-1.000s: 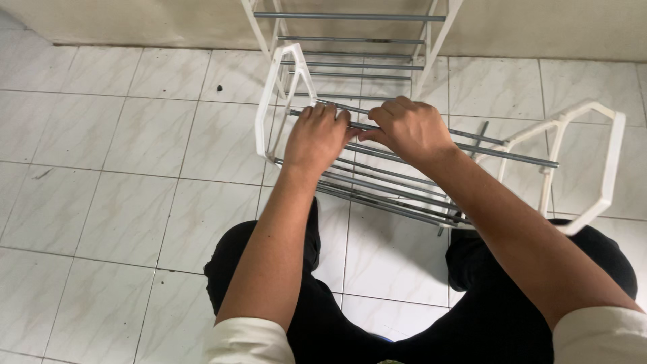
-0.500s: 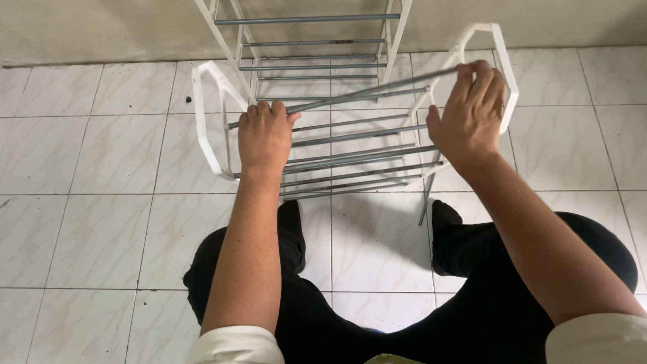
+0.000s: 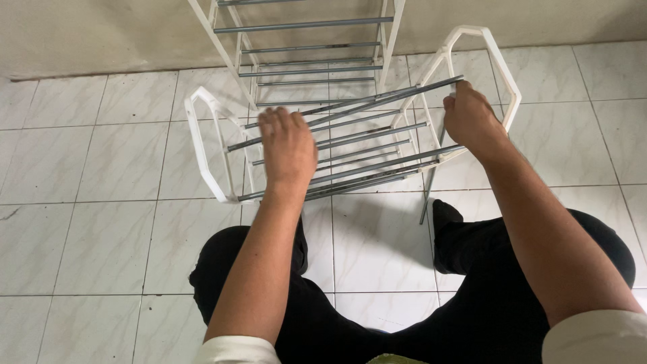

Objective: The person assembles a white plastic drying rack by inserting metal rods into slots on the side frames. They sit on the floor, pick up rods from a pile, and slide them into place one by one until the rack is fully assembled.

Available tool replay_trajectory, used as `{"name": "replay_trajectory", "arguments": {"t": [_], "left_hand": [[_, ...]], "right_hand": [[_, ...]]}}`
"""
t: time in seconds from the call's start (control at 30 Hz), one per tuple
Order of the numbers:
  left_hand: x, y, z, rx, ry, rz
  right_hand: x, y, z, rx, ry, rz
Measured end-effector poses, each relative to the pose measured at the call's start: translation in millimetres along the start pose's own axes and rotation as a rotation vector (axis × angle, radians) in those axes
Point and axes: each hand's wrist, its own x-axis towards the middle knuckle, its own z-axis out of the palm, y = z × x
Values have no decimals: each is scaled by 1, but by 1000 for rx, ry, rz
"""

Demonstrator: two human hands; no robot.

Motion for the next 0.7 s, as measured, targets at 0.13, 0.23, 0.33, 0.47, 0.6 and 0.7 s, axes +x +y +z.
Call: {"name": "replay_trajectory", "arguments": {"t": [0.13, 0.23, 0.33, 0.47, 0.6, 0.7], "left_hand": [[11, 42, -11, -533, 255, 270], [16, 64, -10, -622, 255, 289], [22, 68, 0, -494, 246, 295], [26, 69, 15, -358, 228, 269], [23, 75, 24, -374, 105, 289], [21, 76, 24, -373, 103, 303]], "right_hand": [[6, 12, 8, 214, 18, -77], [14, 19, 13, 333, -7, -19], [22, 25, 15, 486, -21, 48], [32, 30, 15, 676, 2, 94], [36, 33, 17, 655, 12, 137], [38, 36, 17, 673, 17, 126]]}}
